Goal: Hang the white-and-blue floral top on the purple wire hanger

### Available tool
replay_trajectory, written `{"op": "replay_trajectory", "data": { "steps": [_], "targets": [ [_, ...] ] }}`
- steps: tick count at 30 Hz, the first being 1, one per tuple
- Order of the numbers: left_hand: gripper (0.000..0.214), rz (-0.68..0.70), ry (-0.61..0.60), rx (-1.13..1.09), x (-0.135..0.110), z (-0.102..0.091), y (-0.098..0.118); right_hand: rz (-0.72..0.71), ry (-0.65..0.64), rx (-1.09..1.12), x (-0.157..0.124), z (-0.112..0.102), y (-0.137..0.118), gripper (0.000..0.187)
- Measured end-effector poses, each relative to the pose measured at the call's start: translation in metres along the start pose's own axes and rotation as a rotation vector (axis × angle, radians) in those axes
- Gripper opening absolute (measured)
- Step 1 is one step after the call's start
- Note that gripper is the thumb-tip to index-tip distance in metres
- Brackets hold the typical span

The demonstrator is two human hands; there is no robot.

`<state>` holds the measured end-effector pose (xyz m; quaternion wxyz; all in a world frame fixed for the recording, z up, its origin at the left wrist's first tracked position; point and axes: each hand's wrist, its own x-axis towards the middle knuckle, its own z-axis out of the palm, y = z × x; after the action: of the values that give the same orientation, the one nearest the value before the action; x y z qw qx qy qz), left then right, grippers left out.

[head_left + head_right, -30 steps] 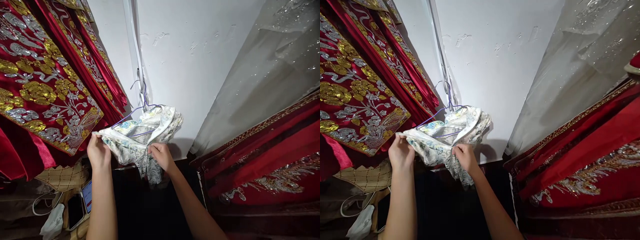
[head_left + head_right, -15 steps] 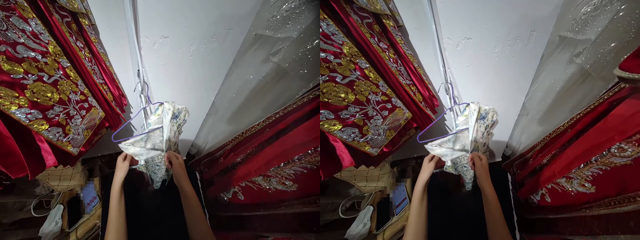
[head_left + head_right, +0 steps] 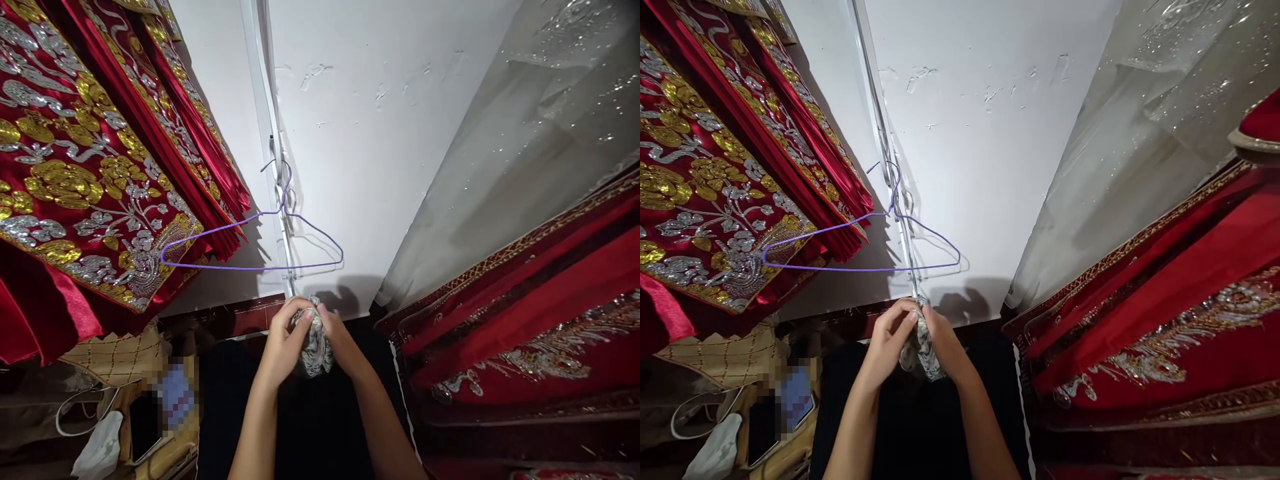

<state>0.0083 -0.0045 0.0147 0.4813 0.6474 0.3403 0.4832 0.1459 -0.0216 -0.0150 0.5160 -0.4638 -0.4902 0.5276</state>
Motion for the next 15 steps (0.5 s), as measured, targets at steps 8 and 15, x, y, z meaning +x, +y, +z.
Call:
{"op": "replay_trajectory", "data": {
  "steps": [8, 15],
  "targets": [
    [0.039, -0.022, -0.051, 0.106, 0.002, -0.02, -0.008, -0.004, -0.328, -0.141, -0.003, -0.004, -0.027, 0.016],
    [0.036, -0.192, -0.332, 0.386, -0.025, -0.056, -0.016, -0.462, 0.418, -0.197, 0.054, -0.038, -0.07, 0.011]
  ]
}}
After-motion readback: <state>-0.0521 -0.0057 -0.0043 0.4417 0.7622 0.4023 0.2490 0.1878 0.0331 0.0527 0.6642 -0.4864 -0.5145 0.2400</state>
